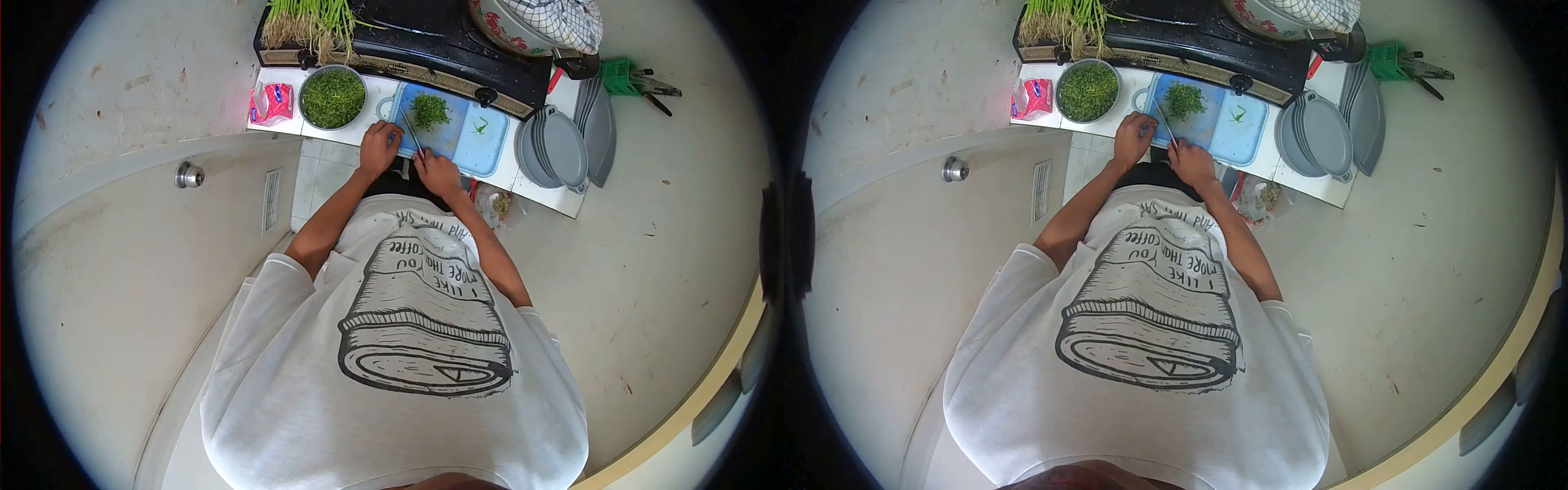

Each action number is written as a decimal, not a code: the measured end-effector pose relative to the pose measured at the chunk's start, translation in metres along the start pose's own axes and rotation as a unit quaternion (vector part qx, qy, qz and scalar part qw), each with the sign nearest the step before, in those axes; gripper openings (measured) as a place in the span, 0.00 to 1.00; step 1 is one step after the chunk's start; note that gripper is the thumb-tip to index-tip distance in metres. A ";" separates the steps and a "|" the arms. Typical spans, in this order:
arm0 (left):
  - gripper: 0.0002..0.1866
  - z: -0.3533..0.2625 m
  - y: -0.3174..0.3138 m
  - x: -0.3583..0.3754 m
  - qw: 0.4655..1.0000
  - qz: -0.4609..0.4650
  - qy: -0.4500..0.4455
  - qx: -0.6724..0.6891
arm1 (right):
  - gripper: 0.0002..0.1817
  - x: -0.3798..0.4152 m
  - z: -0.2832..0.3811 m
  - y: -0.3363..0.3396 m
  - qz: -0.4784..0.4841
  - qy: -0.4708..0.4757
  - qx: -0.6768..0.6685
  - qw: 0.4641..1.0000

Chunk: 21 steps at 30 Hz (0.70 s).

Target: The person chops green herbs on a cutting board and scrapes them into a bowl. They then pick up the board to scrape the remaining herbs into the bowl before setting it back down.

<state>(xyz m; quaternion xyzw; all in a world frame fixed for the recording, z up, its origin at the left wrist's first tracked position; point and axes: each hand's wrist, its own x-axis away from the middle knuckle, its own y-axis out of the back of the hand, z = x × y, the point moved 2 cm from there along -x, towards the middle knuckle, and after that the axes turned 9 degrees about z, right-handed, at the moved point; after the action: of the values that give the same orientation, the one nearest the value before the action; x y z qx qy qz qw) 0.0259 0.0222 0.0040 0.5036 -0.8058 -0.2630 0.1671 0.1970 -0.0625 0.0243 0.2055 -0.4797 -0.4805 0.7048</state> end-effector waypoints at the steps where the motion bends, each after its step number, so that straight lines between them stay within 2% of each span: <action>1: 0.05 0.000 -0.001 -0.001 1.000 -0.001 0.002 -0.001 | 0.25 0.001 0.001 0.000 0.008 -0.004 -0.002 1.000; 6: 0.05 0.001 -0.003 -0.004 1.000 0.002 0.015 0.003 | 0.24 0.005 0.000 -0.006 -0.007 0.004 -0.015 1.000; 11: 0.04 -0.005 -0.001 -0.005 0.996 -0.018 0.074 0.053 | 0.24 0.006 0.002 -0.006 -0.008 0.016 -0.020 1.000; 21: 0.05 0.005 -0.004 -0.005 0.998 -0.005 0.052 0.035 | 0.24 -0.007 0.007 -0.009 -0.001 0.010 -0.003 1.000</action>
<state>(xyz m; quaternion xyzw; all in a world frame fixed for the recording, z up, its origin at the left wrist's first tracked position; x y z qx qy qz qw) 0.0286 0.0259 -0.0024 0.5262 -0.8021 -0.2089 0.1896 0.1863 -0.0591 0.0168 0.2088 -0.4706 -0.4807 0.7098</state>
